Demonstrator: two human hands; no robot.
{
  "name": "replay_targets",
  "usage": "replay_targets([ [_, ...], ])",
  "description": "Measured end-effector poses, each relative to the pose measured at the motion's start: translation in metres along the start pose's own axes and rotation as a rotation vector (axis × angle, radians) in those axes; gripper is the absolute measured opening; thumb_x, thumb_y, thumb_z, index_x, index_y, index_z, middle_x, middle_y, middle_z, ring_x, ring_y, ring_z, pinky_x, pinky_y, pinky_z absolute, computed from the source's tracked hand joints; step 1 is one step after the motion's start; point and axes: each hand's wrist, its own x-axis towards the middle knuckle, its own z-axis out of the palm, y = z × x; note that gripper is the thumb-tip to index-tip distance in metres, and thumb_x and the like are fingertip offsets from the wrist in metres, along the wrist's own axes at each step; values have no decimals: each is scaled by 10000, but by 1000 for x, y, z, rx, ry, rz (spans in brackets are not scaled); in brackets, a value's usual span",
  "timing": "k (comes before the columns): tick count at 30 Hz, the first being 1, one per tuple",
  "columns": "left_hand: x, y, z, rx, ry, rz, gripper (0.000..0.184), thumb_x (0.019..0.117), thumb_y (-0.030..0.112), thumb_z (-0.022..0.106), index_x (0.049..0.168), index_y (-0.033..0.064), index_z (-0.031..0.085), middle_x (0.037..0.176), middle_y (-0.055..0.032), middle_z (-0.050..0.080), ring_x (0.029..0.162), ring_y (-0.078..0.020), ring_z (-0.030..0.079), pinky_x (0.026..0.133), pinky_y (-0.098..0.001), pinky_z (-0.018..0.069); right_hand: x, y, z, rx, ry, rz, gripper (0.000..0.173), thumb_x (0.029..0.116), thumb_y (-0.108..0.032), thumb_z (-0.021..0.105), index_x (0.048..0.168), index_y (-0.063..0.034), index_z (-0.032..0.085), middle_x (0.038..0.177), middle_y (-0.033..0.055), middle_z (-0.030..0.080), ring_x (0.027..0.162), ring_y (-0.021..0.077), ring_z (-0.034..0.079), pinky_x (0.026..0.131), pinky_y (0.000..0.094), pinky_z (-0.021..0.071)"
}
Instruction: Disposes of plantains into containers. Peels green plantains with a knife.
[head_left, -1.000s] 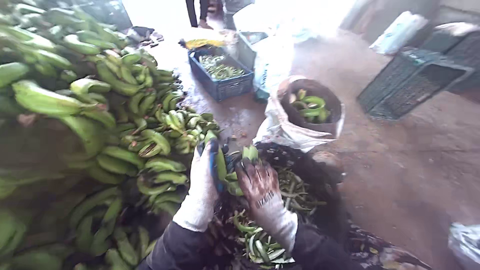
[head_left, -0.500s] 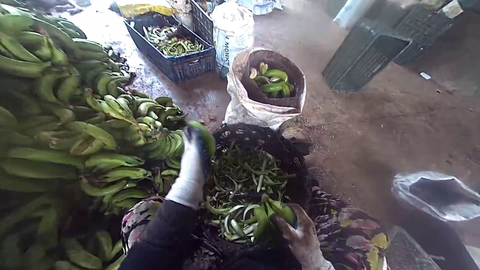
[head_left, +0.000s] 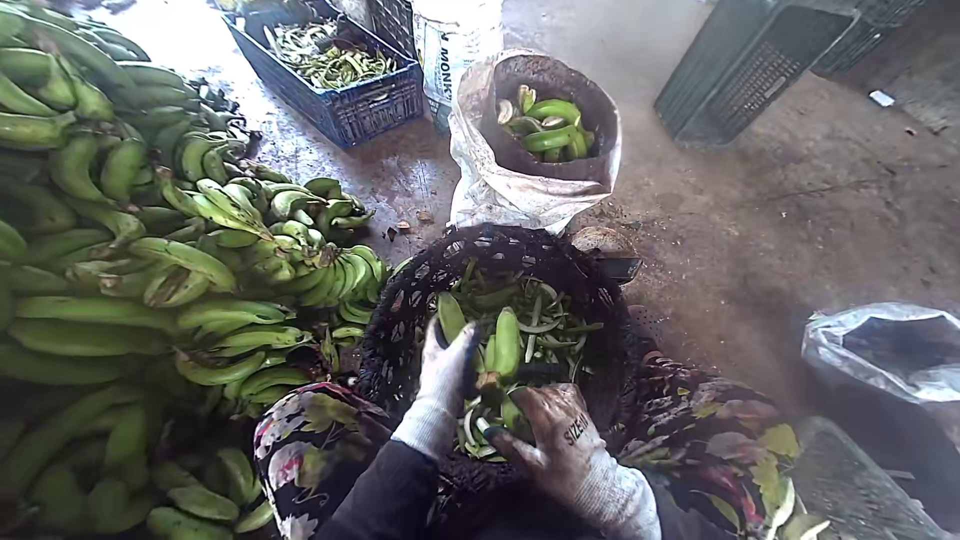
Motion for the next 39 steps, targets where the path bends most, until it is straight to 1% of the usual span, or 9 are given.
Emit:
replay_targets([
  [7, 41, 20, -4, 255, 271, 354, 761, 889, 368, 732, 1521, 113, 393, 1463, -228, 463, 1315, -349, 507, 1069, -566, 445, -9, -16, -64, 158, -97, 124, 380, 917, -400, 691, 1092, -66, 733, 912, 89, 745, 852, 252, 706, 816, 487, 552],
  [11, 75, 52, -50, 184, 498, 401, 926, 922, 439, 681, 1608, 102, 157, 1587, -239, 309, 1437, -323, 393, 1157, -509, 371, -10, 6, -99, 89, 135, 66, 565, 900, -538, 698, 1258, -101, 699, 1104, 104, 729, 1029, 233, 674, 945, 493, 517],
  [15, 24, 72, -36, 61, 197, 331, 791, 966, 405, 657, 1594, 233, 206, 1356, -74, 581, 1109, -147, 646, 906, -385, 578, 59, 12, -85, -45, 193, -167, 1038, 786, -776, 664, 1531, -83, 457, 1525, 209, 496, 1448, 390, 421, 1190, 689, 240],
  [20, -32, 66, -25, 59, -46, 237, 524, 1044, 266, 504, 1521, 126, 340, 1148, -6, 649, 950, -15, 646, 814, -201, 555, 93, -20, -37, 82, -6, -362, 1174, 665, -728, 805, 1535, -38, 425, 1436, 140, 610, 1413, 322, 500, 1254, 637, 137],
  [25, 5, 31, -56, -57, 342, 325, 729, 988, 240, 626, 1558, 70, 205, 1280, -123, 564, 998, -121, 637, 829, -320, 573, 27, -28, -18, 68, -26, -46, 814, 780, -676, 740, 1330, -82, 650, 862, 113, 742, 835, 328, 718, 827, 552, 571],
  [28, 21, 40, -77, -85, 427, 338, 785, 1005, 262, 589, 1599, 111, 97, 1377, -115, 517, 1113, -126, 608, 910, -330, 549, 17, -5, -29, -24, 25, -75, 627, 842, -620, 713, 1270, -163, 706, 925, 85, 754, 905, 304, 713, 904, 572, 536],
  [33, -9, 49, -27, -435, -88, 227, 272, 1101, 302, 354, 1140, 119, 552, 856, -4, 640, 753, -89, 650, 673, -276, 582, 84, -16, -32, -33, 12, -193, 946, 784, -524, 826, 1535, -83, 457, 1520, 171, 523, 1468, 352, 417, 1234, 661, 154],
  [36, -8, 38, -20, -332, 45, 309, 294, 1082, 237, 429, 1332, 89, 475, 979, -25, 631, 824, -95, 650, 724, -284, 580, 75, -32, -18, 163, -40, -219, 591, 860, -187, 786, 1385, 2, 592, 1281, 170, 697, 1265, 336, 630, 1216, 570, 305],
  [39, 24, 31, -54, -185, 319, 354, 623, 1058, 322, 503, 1548, 106, 186, 1097, -65, 589, 813, -123, 649, 697, -340, 593, 30, -30, -21, 252, -65, -167, 404, 897, -185, 729, 1251, -6, 649, 1050, 141, 738, 1042, 304, 705, 1131, 505, 436],
])
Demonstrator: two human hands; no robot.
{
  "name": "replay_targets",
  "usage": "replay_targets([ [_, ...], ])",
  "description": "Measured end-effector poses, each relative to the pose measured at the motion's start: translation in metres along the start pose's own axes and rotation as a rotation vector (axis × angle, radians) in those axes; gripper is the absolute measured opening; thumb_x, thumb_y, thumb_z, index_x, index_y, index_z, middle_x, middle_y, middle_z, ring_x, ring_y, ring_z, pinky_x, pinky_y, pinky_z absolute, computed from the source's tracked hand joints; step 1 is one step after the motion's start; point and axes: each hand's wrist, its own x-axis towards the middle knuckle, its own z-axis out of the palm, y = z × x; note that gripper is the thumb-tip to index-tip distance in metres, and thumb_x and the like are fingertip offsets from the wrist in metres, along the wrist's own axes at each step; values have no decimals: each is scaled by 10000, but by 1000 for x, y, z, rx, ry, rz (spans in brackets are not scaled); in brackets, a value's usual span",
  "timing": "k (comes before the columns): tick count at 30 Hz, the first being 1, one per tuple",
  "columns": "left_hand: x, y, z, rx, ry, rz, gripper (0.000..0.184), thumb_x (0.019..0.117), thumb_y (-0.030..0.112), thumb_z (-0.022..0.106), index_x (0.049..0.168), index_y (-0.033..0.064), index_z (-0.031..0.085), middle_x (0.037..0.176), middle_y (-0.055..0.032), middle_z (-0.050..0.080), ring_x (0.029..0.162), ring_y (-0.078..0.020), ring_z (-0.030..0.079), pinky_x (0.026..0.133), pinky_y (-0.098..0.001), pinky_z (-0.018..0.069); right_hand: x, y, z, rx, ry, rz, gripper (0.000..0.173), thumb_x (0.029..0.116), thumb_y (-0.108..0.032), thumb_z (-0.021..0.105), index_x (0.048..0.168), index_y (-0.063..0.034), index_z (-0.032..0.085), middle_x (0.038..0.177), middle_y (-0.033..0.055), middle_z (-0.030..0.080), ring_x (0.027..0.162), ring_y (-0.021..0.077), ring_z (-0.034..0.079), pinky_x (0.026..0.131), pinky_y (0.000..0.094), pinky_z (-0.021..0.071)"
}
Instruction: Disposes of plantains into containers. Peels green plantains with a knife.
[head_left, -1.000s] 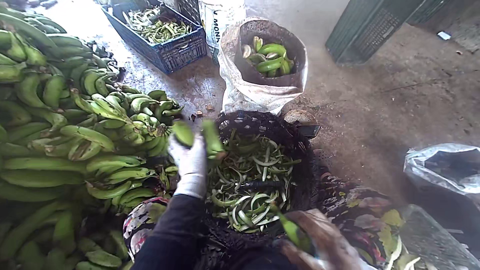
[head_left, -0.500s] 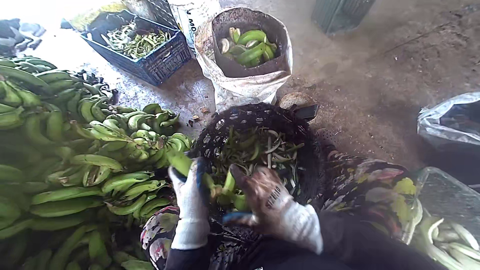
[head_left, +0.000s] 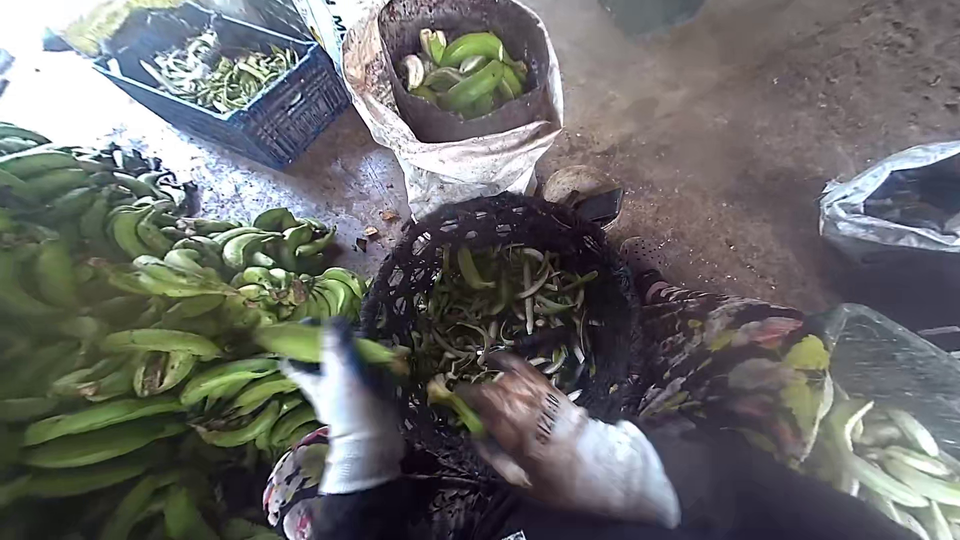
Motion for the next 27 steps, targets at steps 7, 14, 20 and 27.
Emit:
replay_targets([
  [7, -23, 39, 23, -378, -404, -283, 409, 1097, 424, 290, 1121, 163, 604, 945, -4, 700, 887, -130, 695, 757, -341, 605, 49, 23, -9, -105, 227, -77, 866, 856, -551, 745, 1504, -39, 482, 1495, 220, 526, 1433, 380, 455, 1217, 631, 263],
  [14, 44, 20, -20, -363, -75, 36, 356, 1112, 333, 214, 1048, 182, 530, 850, 48, 633, 780, -74, 651, 702, -251, 570, -11, 14, 1, 163, -113, 339, 348, 929, -202, 660, 1251, -71, 684, 967, 144, 745, 902, 308, 732, 837, 516, 588],
  [20, 40, 30, -9, -403, -170, 71, 529, 1095, 466, 104, 1146, 176, 544, 995, -15, 658, 970, -193, 671, 889, -445, 572, 54, 68, -14, 647, 13, 471, 675, 998, -356, 604, 1582, -109, 372, 1221, 121, 695, 1003, 200, 678, 858, 422, 568],
  [27, 26, 3, -17, -339, -126, 54, 461, 1107, 457, 172, 1069, 185, 543, 839, 22, 627, 765, -127, 651, 738, -349, 593, 31, 197, 79, -379, -680, 668, 399, 1002, -219, 595, 1357, -38, 616, 1361, 272, 594, 1280, 463, 546, 1095, 640, 387],
])
